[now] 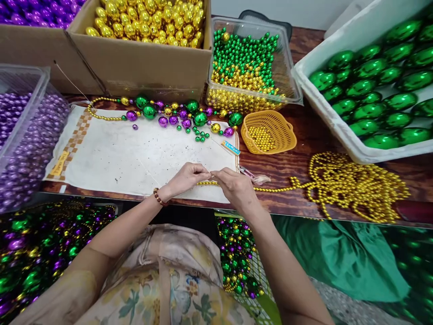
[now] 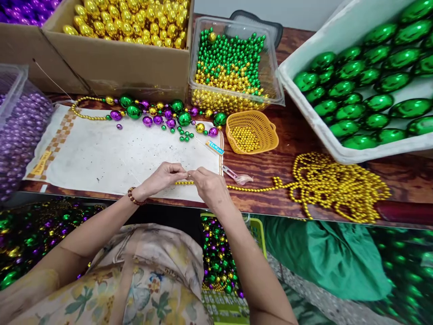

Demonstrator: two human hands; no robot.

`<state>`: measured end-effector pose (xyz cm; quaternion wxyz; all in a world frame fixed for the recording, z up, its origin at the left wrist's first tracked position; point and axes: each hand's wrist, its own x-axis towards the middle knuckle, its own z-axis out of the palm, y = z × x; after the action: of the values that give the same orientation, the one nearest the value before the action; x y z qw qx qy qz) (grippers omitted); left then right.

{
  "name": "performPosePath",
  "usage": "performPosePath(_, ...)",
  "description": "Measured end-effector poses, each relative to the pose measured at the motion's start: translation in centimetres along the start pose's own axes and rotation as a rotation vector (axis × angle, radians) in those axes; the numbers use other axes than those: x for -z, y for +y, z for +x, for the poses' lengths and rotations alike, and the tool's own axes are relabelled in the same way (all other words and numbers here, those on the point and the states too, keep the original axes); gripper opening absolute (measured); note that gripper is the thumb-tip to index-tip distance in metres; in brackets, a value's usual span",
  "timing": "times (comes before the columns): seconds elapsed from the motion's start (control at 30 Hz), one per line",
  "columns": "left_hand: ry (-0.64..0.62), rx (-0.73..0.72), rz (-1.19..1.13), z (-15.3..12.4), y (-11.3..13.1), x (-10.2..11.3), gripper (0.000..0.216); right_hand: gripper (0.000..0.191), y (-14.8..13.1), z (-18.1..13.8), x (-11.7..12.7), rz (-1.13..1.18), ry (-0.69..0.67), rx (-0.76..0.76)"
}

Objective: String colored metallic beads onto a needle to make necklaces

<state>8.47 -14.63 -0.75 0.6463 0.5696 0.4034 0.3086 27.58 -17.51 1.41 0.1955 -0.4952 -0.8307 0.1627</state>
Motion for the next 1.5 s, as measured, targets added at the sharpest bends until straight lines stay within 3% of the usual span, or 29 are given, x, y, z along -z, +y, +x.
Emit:
performPosePath(0.1,-0.006,-0.016,0.047,0.1,-0.2,0.8,0.024,0.025,0.8,-0.5,-0.1,0.196,-0.011,-0.079)
performPosePath(0.27,0.056,-0.066,-0.007,0.0,-0.2,1.7,0.02,0.021,0.5,-1.7,-0.5,1.004,-0.141,-0.459)
performPosePath(0.37,0.084,-0.07,-0.161,-0.3,-0.8,1.0,0.026,0.026,-0.7,-1.5,-2.1,1.361,0.021,-0.578)
performPosePath(0.47,0.194,-0.066,-0.299,-0.6,-1.7,-0.3,0.031,0.031,-1.9,-0.8,-4.1,1.47,0.246,-0.592)
performPosePath(0.63,0.38,-0.025,-0.321,-1.2,-2.6,-1.9,0.029,0.032,-2.1,-0.4,-6.2,1.169,0.351,-0.466)
performPosePath(0.77,0.389,-0.024,-0.277,-1.4,-2.6,-2.3,0.024,0.034,-1.5,-0.7,-6.2,0.732,0.308,-0.284)
performPosePath(0.97,0.42,-0.06,-0.135,-0.8,-2.6,-2.5,0.013,0.04,-0.7,-0.8,-5.6,0.294,0.169,-0.143)
performPosePath(1.17,0.397,-0.099,0.101,-0.8,-2.0,-1.7,0.013,0.026,-0.6,0.3,-4.2,-0.111,-0.129,-0.213)
performPosePath(1.27,0.411,-0.107,0.203,-0.9,-1.6,-1.5,0.014,0.018,-0.8,1.2,-3.8,-0.197,-0.217,-0.213)
performPosePath(1.37,0.418,-0.075,0.175,-0.7,-1.6,-1.4,0.012,0.02,-0.7,1.7,-3.7,-0.206,-0.219,-0.186)
performPosePath(1.5,0.396,0.074,-0.217,-0.3,-2.2,-1.5,0.014,0.027,0.1,1.3,-4.2,-0.018,-0.005,-0.108)
